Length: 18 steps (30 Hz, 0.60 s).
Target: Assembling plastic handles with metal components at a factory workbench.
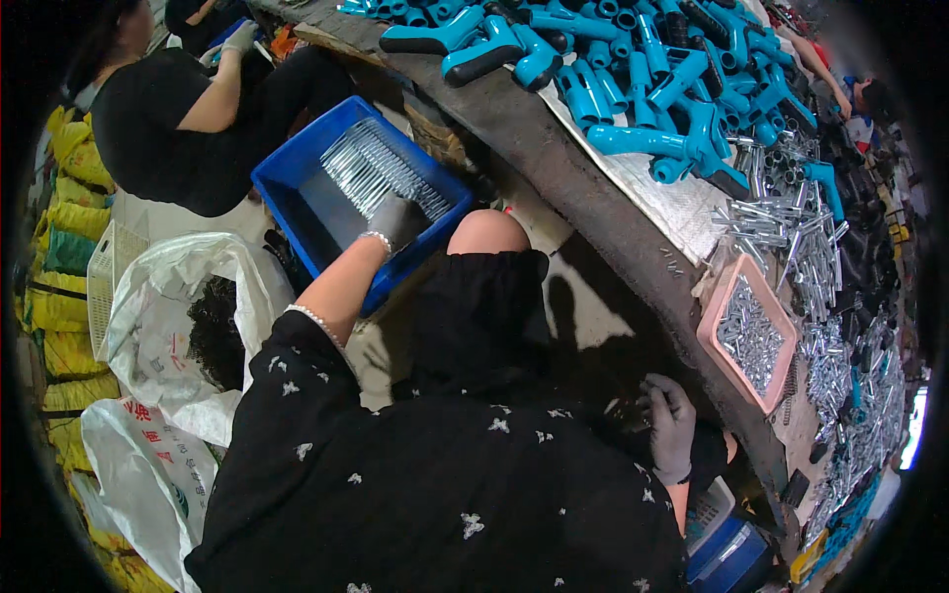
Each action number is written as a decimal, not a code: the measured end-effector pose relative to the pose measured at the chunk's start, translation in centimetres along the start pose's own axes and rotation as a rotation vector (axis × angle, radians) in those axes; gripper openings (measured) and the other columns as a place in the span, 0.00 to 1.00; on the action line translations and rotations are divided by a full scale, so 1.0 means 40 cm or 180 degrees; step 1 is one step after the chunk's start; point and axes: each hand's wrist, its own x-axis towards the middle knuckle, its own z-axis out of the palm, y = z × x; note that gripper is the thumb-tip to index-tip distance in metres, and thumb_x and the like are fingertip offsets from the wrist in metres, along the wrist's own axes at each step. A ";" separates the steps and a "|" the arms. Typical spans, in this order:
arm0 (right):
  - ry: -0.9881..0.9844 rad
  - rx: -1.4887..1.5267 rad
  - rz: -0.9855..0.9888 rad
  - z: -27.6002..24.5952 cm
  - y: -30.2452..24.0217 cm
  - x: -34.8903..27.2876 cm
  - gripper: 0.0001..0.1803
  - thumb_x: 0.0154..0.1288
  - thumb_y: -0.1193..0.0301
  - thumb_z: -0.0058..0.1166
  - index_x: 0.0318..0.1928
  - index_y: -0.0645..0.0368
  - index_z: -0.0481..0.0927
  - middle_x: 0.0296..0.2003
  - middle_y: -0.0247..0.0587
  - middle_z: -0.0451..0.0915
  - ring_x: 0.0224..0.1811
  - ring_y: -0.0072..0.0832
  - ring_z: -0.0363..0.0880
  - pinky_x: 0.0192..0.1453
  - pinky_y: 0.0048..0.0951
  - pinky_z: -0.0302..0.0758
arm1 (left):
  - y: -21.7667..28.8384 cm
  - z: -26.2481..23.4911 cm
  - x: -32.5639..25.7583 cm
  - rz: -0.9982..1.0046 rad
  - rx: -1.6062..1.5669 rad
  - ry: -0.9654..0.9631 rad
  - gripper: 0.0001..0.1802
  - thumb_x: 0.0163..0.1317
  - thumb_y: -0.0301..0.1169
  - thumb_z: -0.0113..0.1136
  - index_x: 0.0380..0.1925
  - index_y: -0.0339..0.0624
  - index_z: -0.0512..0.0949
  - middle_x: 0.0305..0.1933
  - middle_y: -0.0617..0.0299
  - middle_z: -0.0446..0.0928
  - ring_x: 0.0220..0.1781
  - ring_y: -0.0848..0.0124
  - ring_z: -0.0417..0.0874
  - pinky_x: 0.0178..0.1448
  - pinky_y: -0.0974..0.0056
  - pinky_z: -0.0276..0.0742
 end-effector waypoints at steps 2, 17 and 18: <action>0.0061 -0.0137 -0.0092 -0.026 0.046 -0.007 0.14 0.73 0.74 0.50 0.53 0.67 0.80 0.44 0.44 0.83 0.39 0.24 0.81 0.43 0.24 0.76 | 0.021 0.007 0.009 0.0801 0.1167 0.0192 0.11 0.57 0.29 0.57 0.33 0.50 0.89 0.38 0.59 0.87 0.43 0.60 0.87 0.53 0.50 0.76; -0.0044 0.0038 0.0002 0.012 0.057 0.012 0.12 0.72 0.76 0.51 0.50 0.68 0.82 0.44 0.43 0.84 0.43 0.25 0.81 0.49 0.26 0.76 | 0.034 -0.001 0.033 0.1481 0.2450 0.0227 0.10 0.62 0.31 0.57 0.37 0.50 0.88 0.43 0.61 0.87 0.45 0.64 0.88 0.41 0.56 0.76; -0.0231 -0.0004 -0.0207 0.026 0.039 0.028 0.12 0.72 0.76 0.51 0.50 0.68 0.82 0.43 0.43 0.84 0.42 0.25 0.81 0.49 0.26 0.77 | -0.067 0.080 0.021 0.0995 0.1516 0.0479 0.10 0.62 0.32 0.58 0.36 0.47 0.88 0.41 0.60 0.87 0.43 0.64 0.87 0.41 0.57 0.76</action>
